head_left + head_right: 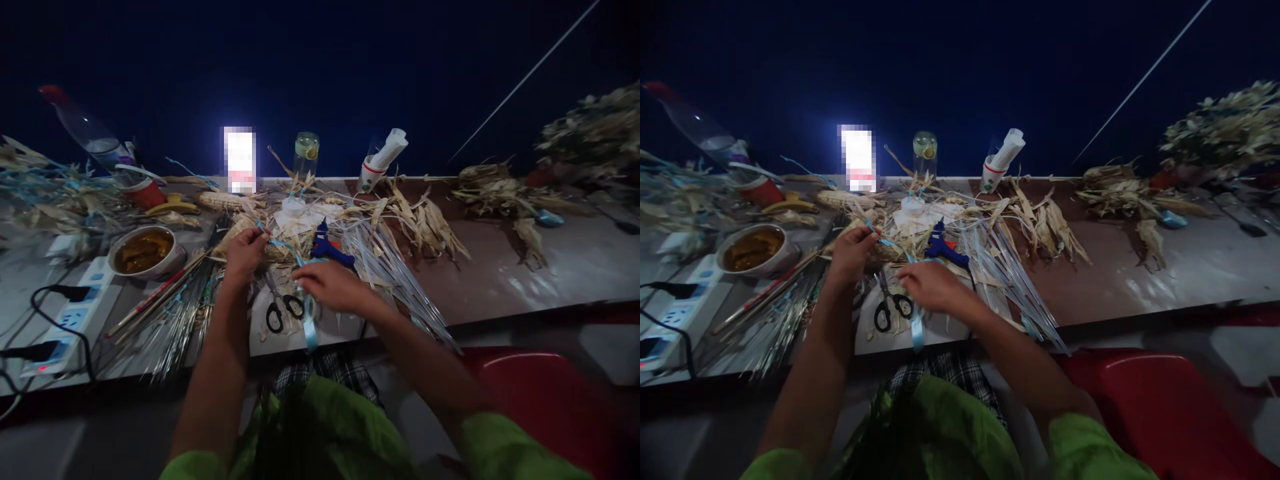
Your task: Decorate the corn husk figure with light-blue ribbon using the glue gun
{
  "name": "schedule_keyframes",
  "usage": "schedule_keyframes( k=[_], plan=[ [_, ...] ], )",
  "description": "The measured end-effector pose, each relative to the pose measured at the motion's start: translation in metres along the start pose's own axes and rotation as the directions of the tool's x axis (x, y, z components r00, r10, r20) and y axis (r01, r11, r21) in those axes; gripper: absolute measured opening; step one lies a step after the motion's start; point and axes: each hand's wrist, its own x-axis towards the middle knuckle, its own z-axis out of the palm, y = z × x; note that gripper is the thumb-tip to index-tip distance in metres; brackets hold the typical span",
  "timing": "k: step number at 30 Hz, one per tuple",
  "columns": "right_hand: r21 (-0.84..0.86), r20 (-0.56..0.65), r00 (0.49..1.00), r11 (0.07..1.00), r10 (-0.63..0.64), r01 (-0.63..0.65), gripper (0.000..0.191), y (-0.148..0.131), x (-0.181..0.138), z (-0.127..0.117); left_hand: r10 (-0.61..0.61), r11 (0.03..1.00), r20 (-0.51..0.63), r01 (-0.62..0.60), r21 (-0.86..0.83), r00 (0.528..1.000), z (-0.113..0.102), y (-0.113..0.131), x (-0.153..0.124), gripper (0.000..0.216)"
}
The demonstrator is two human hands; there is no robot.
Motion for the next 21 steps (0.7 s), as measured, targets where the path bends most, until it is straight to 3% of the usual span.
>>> schedule_keyframes(
  k=[3,4,7,9,11,13,15,17,19,21],
  plan=[
    [-0.035,-0.250,0.941,0.968,0.230,-0.247,0.034,0.034,0.006,-0.015,-0.014,0.996,0.057,0.019,-0.092,0.998,0.001,0.003,-0.001,0.020],
    [-0.058,-0.267,0.932,0.961,0.246,-0.270,0.034,0.042,0.010,-0.016,-0.038,0.988,0.102,0.053,-0.144,0.994,0.002,0.005,-0.003,0.020],
    [-0.108,-0.305,0.941,0.977,0.145,-0.186,0.034,0.050,0.021,-0.008,-0.115,0.956,0.291,0.185,-0.227,0.950,0.000,0.013,-0.009,0.022],
    [-0.107,-0.231,0.968,0.987,0.093,-0.120,0.034,0.045,0.022,-0.004,-0.133,0.935,0.395,0.248,-0.255,0.909,-0.002,0.017,-0.011,0.024],
    [-0.012,-0.028,0.999,0.999,0.036,-0.037,0.033,0.040,0.018,-0.007,-0.126,0.920,0.451,0.275,-0.281,0.883,-0.004,0.018,-0.012,0.026],
    [0.121,0.129,0.991,0.993,-0.021,0.006,0.033,0.041,0.013,-0.016,-0.124,0.916,0.458,0.279,-0.287,0.880,-0.005,0.016,-0.011,0.028],
    [0.100,-0.007,0.999,0.994,0.050,-0.049,0.035,0.049,0.009,-0.027,-0.142,0.925,0.430,0.274,-0.264,0.892,-0.004,0.013,-0.010,0.029],
    [-0.059,-0.232,0.960,0.983,0.157,-0.175,0.037,0.061,0.009,-0.033,-0.171,0.936,0.397,0.275,-0.220,0.902,-0.001,0.010,-0.008,0.028],
    [-0.224,-0.287,0.934,0.933,0.211,-0.280,0.044,0.069,0.013,-0.031,-0.184,0.950,0.371,0.262,-0.171,0.910,0.002,0.007,-0.007,0.026],
    [-0.347,-0.258,0.932,0.876,0.254,-0.335,0.050,0.073,0.018,-0.025,-0.181,0.966,0.353,0.234,-0.113,0.918,0.004,0.005,-0.006,0.023]
  ],
)
